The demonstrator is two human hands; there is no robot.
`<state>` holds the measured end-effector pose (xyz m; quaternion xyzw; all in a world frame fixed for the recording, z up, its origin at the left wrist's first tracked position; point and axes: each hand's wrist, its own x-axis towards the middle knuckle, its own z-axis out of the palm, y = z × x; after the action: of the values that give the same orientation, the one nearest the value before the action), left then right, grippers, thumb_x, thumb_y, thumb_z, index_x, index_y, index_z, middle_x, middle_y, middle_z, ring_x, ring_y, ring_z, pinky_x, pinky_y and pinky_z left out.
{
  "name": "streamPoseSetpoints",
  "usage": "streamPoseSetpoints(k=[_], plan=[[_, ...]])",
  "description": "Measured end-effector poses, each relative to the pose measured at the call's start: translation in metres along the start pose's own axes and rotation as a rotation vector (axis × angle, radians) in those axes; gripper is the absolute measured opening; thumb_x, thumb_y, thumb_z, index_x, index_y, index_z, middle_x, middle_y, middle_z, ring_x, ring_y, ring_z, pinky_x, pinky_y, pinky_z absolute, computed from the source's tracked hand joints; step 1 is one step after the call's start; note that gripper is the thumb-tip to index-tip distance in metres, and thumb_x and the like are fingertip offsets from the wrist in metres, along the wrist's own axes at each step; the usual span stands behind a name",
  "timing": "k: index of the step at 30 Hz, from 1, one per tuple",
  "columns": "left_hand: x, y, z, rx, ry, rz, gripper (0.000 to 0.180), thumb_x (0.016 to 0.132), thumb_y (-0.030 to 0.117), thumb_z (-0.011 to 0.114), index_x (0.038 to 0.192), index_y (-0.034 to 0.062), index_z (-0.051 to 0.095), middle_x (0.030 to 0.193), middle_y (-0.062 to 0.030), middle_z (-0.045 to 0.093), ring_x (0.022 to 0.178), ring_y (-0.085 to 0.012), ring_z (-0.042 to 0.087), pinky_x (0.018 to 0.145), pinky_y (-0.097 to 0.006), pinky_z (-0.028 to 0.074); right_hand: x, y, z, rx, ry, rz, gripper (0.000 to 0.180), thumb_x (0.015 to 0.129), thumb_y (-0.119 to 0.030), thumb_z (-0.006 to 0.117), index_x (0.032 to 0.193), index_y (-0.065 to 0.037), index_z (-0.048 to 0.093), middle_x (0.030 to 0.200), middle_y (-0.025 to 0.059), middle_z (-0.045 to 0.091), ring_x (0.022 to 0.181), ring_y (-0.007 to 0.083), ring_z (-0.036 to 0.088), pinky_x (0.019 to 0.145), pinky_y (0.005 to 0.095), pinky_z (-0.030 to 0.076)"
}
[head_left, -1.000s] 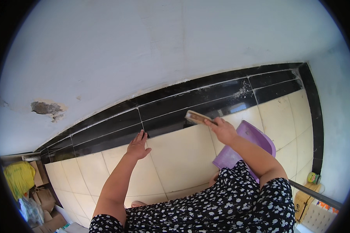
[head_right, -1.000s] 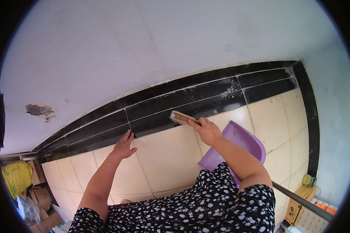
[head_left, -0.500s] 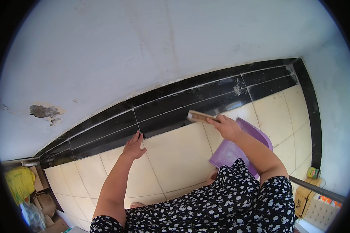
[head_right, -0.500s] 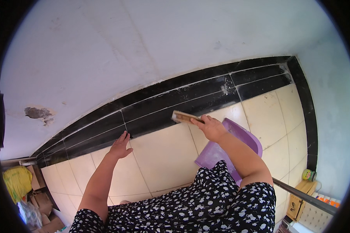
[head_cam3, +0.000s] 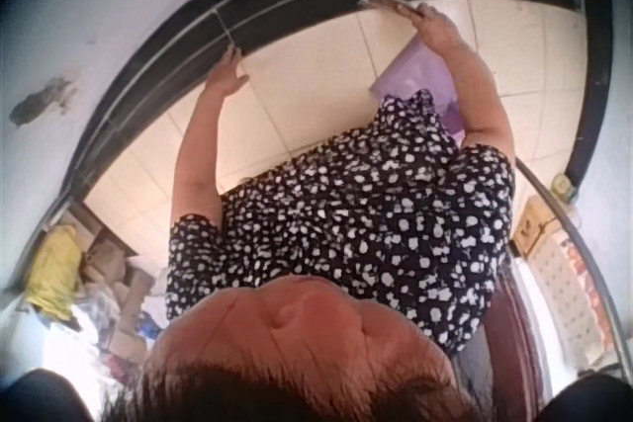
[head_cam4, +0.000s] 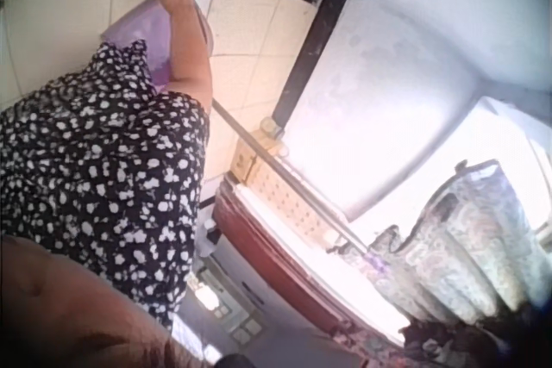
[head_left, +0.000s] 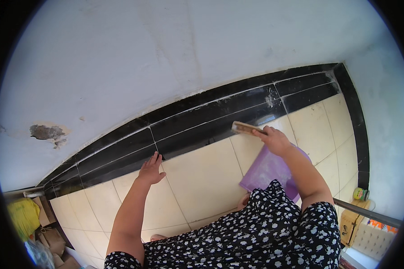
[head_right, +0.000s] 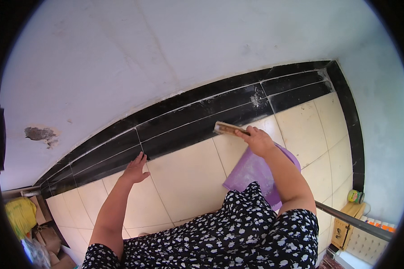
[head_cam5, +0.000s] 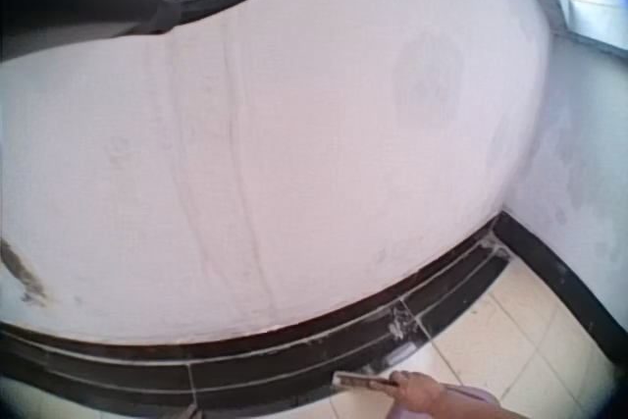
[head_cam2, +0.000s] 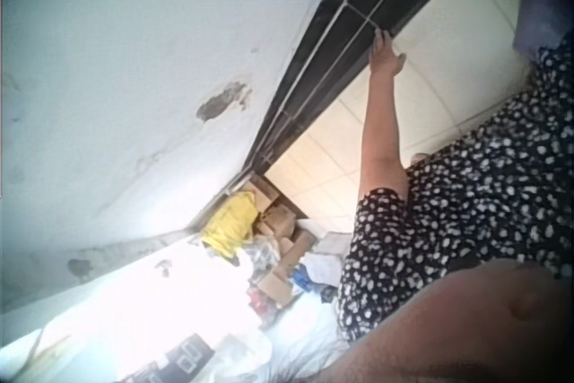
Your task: The person uses a small brush to scrub the black tiled skirting board along the wall, dislodging white debris. They then use a purple dustpan to collect the debris from the floor and the brush. The person moves along the wall, repeating the scrubbing and collecting process.
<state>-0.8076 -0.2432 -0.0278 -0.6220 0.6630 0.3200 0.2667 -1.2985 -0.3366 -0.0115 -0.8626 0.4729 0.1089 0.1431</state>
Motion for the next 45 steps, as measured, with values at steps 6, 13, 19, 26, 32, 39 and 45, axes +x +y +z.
streamPoseSetpoints(k=[6,13,19,26,32,39,45], plan=[[-0.005,0.003,0.001,0.008,0.016,-0.025,0.081,0.081,0.04,0.058,0.144,0.0123,0.016,0.152,-0.0064,0.008,0.138,-0.0206,0.017,0.111,-0.039,0.02,-0.005,0.059,-0.014,-0.081,0.002,0.562,0.053,0.085,-0.012,0.05,0.135,-0.029,0.039,0.116,0.0116,0.048,0.101,0.0295,0.054,0.083,0.04,0.049],[-0.016,0.012,-0.006,-0.135,0.186,0.029,0.072,0.084,0.033,0.057,0.141,0.0061,0.024,0.15,-0.01,0.018,0.137,-0.0228,0.022,0.11,-0.038,0.022,0.017,0.025,-0.023,-0.034,-0.045,0.692,0.052,0.087,-0.02,0.053,0.136,-0.023,0.037,0.118,0.0197,0.046,0.102,0.0361,0.053,0.082,0.0414,0.048],[-0.096,0.041,-0.065,-0.886,0.403,0.37,0.061,0.087,0.026,0.056,0.138,0.0016,0.03,0.143,-0.0183,0.03,0.132,-0.0259,0.031,0.107,-0.033,0.028,0.026,-0.066,-0.094,0.79,0.004,0.352,0.065,0.085,-0.022,0.059,0.141,-0.012,0.028,0.097,0.0199,0.057,0.087,0.0214,0.056,0.076,0.0345,0.044],[-0.269,0.068,-0.12,-2.232,0.038,0.131,0.056,0.092,0.009,0.043,0.14,-0.003,0.018,0.141,-0.0138,0.029,0.13,-0.0216,0.032,0.106,-0.038,0.032,0.015,-0.239,-0.192,1.723,-0.181,0.57,0.057,0.089,-0.012,0.053,0.14,-0.018,0.028,0.084,0.0017,0.049,0.07,0.0124,0.048,0.053,0.0273,0.044],[-0.311,0.042,-0.122,-2.644,0.232,0.123,0.051,0.093,0.015,0.039,0.139,0.0,0.023,0.137,-0.0098,0.033,0.127,-0.0199,0.034,0.106,-0.038,0.03,-0.027,-0.343,-0.233,2.251,-0.198,0.642,0.06,0.09,-0.006,0.049,0.142,-0.017,0.021,0.091,0.0047,0.051,0.076,0.015,0.05,0.062,0.0284,0.045],[-0.313,-0.001,-0.078,-3.064,0.216,-0.146,0.018,0.092,0.02,0.049,0.105,0.0081,0.054,0.088,0.0006,0.056,0.084,-0.0109,0.055,0.07,-0.026,0.045,-0.021,-0.366,-0.195,2.273,-0.258,0.63,0.055,0.09,-0.008,0.048,0.139,-0.017,0.024,0.095,0.0046,0.049,0.079,0.0156,0.048,0.062,0.0272,0.044],[-0.325,-0.017,-0.087,-3.094,0.256,-0.054,0.014,0.092,0.021,0.05,0.097,0.0093,0.055,0.086,0.0022,0.055,0.08,-0.0091,0.052,0.067,-0.024,0.042,0.004,-0.387,-0.171,2.076,-0.118,0.588,0.056,0.089,-0.008,0.05,0.139,-0.017,0.025,0.099,0.0038,0.047,0.081,0.0149,0.048,0.064,0.026,0.043]])
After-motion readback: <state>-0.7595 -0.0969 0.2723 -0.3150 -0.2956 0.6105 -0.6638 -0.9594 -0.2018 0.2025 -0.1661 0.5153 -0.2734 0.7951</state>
